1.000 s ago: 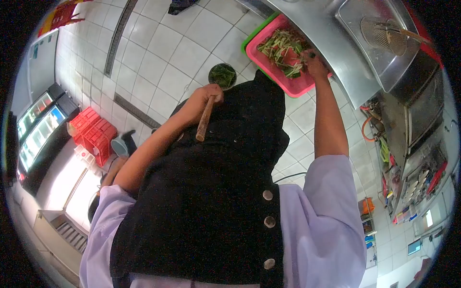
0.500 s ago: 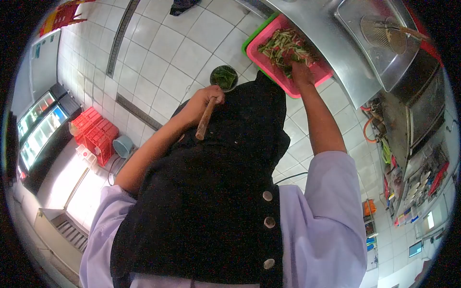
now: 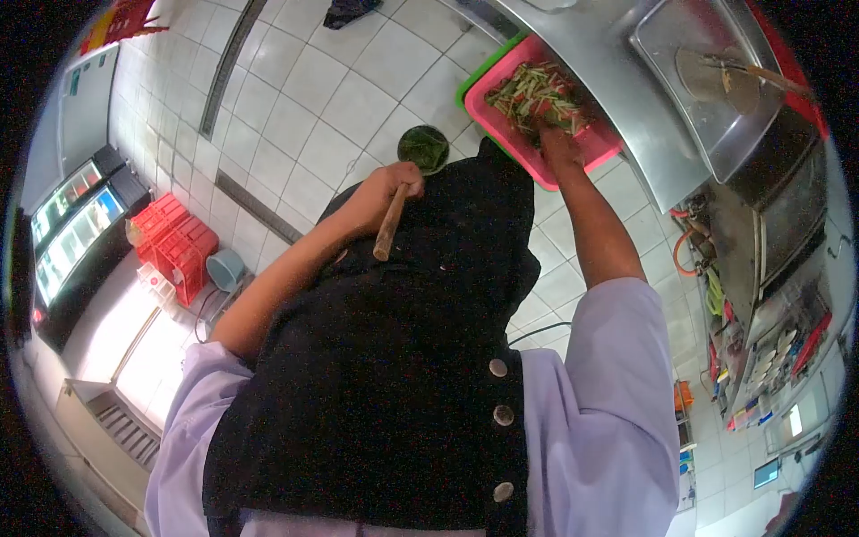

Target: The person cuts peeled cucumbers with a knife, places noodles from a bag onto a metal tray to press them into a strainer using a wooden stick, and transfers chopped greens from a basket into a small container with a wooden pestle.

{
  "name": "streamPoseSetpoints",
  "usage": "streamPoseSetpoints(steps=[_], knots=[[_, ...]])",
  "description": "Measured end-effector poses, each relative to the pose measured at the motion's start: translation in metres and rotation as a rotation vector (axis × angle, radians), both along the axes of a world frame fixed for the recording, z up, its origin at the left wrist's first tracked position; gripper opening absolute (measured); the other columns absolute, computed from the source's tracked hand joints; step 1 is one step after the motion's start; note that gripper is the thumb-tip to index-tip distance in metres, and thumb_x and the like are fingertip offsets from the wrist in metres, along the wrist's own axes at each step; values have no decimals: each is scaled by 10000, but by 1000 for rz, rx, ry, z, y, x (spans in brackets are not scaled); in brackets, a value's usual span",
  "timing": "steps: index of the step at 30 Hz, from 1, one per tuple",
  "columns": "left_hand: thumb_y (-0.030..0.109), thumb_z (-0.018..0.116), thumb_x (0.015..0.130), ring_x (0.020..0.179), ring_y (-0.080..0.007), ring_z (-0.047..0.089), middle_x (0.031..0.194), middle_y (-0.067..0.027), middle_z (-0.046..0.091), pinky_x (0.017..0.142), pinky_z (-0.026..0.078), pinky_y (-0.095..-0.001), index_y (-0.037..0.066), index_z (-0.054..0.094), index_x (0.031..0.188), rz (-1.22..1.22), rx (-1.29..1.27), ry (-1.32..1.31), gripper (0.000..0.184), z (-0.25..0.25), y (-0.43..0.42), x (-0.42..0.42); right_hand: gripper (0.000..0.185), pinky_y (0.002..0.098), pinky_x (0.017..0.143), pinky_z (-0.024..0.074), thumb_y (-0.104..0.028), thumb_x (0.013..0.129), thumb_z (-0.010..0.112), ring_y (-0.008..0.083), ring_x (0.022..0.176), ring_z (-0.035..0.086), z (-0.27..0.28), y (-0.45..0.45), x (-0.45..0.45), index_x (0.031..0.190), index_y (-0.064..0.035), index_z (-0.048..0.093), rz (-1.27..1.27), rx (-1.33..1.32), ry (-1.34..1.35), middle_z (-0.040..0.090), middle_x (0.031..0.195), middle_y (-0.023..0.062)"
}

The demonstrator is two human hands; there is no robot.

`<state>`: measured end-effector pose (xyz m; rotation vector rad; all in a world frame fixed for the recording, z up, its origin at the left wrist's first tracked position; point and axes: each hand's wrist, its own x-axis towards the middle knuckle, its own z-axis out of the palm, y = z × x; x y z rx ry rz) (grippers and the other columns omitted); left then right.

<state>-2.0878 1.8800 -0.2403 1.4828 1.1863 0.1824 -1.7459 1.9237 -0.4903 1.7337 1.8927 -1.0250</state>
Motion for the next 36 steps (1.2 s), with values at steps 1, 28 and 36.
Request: streamPoseSetpoints(steps=[1, 28, 36], knots=[[-18, 575, 780, 818, -322, 509, 805, -121, 519, 753, 430, -373, 27, 465, 798, 23, 8, -43, 120, -1, -2, 0, 551, 528, 905, 527, -142, 967, 471, 420, 1102, 647, 6, -2, -5, 1494, -298, 427, 64, -1, -55, 635, 1235, 241], [-72, 580, 748, 863, -372, 538, 785, -140, 521, 748, 432, -415, 24, 480, 764, -56, 73, -87, 140, 11, 10, 13, 338, 412, 862, 528, -256, 856, 753, 325, 953, 689, 187, 14, -150, 1098, -25, 705, -28, 22, 634, 715, 1014, 162], [-75, 591, 743, 843, -363, 528, 786, -135, 518, 754, 440, -410, 21, 478, 771, -57, 25, -105, 151, 3, 3, 6, 279, 446, 858, 526, -88, 895, 633, 368, 1025, 644, 191, -27, -146, 1172, -61, 647, -41, 304, 823, 675, 1123, 162]])
